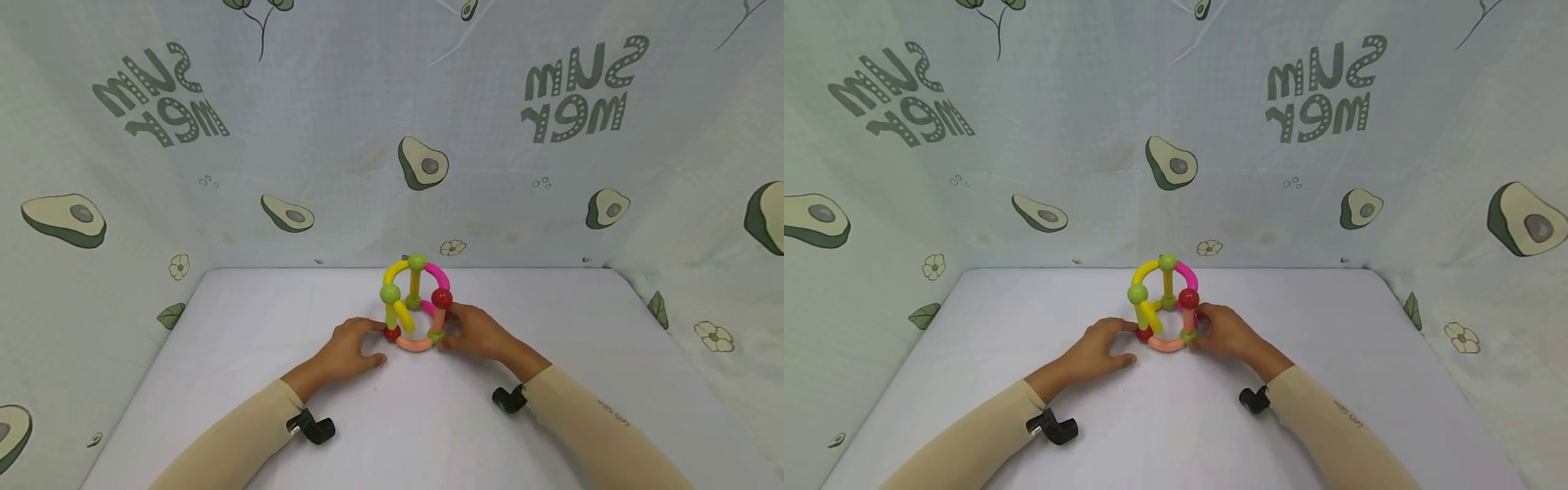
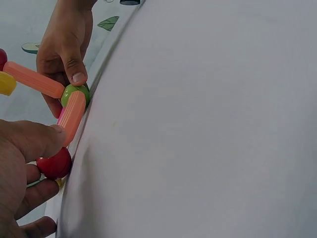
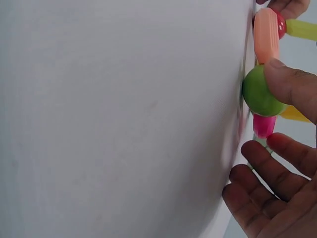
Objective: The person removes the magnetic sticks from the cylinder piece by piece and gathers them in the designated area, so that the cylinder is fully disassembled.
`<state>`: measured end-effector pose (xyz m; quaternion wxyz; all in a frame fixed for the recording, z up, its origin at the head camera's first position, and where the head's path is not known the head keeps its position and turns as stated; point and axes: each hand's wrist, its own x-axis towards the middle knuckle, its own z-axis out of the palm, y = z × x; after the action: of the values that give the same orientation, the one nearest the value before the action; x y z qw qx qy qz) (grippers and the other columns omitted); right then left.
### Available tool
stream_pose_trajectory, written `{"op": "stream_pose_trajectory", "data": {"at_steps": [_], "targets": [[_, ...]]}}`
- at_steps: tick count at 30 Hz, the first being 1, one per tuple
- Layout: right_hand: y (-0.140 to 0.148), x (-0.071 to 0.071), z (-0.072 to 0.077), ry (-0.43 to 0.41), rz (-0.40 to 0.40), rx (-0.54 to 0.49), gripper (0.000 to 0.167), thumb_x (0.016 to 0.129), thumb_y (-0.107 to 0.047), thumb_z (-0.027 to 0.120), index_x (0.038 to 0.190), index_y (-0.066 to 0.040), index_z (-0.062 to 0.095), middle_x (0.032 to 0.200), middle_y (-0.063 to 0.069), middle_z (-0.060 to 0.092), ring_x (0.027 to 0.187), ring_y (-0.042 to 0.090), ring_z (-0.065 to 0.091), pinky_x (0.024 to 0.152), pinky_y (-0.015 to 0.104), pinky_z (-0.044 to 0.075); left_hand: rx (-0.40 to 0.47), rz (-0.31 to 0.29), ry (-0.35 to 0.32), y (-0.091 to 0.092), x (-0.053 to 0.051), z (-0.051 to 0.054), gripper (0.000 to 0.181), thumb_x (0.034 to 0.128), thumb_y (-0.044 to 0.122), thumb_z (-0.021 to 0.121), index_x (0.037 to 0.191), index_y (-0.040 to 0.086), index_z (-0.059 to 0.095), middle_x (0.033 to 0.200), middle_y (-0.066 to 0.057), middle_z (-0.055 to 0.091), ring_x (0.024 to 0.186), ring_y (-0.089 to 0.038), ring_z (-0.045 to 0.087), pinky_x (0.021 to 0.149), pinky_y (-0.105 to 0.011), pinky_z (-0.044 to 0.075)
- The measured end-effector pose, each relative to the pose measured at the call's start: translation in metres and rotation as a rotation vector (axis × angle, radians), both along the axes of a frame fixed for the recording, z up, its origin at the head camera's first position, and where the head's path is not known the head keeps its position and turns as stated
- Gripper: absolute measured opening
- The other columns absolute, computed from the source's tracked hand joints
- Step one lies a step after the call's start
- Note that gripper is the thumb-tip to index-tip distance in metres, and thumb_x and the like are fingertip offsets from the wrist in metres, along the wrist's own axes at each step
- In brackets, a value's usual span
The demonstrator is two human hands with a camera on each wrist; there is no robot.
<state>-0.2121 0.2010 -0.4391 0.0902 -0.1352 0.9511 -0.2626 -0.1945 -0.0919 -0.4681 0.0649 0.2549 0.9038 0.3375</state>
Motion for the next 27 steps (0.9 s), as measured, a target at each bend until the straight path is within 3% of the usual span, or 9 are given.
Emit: {"op": "stream_pose_trajectory", "data": {"at_steps": [4,12,17,27], "targets": [[0.002,-0.001,-0.001,-0.004,-0.011,0.003,0.059,0.08,-0.025,0.09,0.13,-0.009,0.063,0.116,0.004,0.069,0.114,0.029,0.061,0.099,0.053,0.051,-0.013,-0.013,-0.002,0.001,0.003,0.0,0.055,0.0897,0.027,0.079,0.139,0.011,0.061,0.136,-0.001,0.062,0.138,-0.028,0.045,0.115,-0.057,0.029],[0.004,-0.005,-0.001,-0.023,-0.028,0.007,0.051,0.082,-0.022,0.088,0.126,-0.009,0.064,0.099,0.0,0.068,0.095,0.021,0.062,0.087,0.044,0.056,-0.02,-0.028,0.0,0.002,0.008,0.0,0.054,0.0895,0.027,0.079,0.138,0.01,0.061,0.135,-0.003,0.062,0.136,-0.028,0.046,0.114,-0.058,0.029],[0.003,-0.007,0.0,-0.02,-0.028,0.01,0.047,0.083,-0.021,0.087,0.123,-0.009,0.065,0.098,0.001,0.068,0.094,0.022,0.062,0.086,0.044,0.056,-0.024,-0.043,0.022,0.003,0.011,0.0,0.054,0.0892,0.026,0.08,0.137,0.008,0.062,0.134,-0.005,0.063,0.133,-0.029,0.049,0.112,-0.058,0.032],[-0.001,-0.012,0.002,-0.007,-0.038,-0.001,0.044,0.086,-0.016,0.081,0.125,-0.008,0.063,0.101,0.004,0.067,0.094,0.024,0.059,0.087,0.044,0.056,-0.029,-0.058,0.005,0.006,0.019,0.003,0.054,0.0896,0.027,0.079,0.137,0.009,0.062,0.134,-0.002,0.063,0.133,-0.026,0.048,0.113,-0.056,0.031]]}}
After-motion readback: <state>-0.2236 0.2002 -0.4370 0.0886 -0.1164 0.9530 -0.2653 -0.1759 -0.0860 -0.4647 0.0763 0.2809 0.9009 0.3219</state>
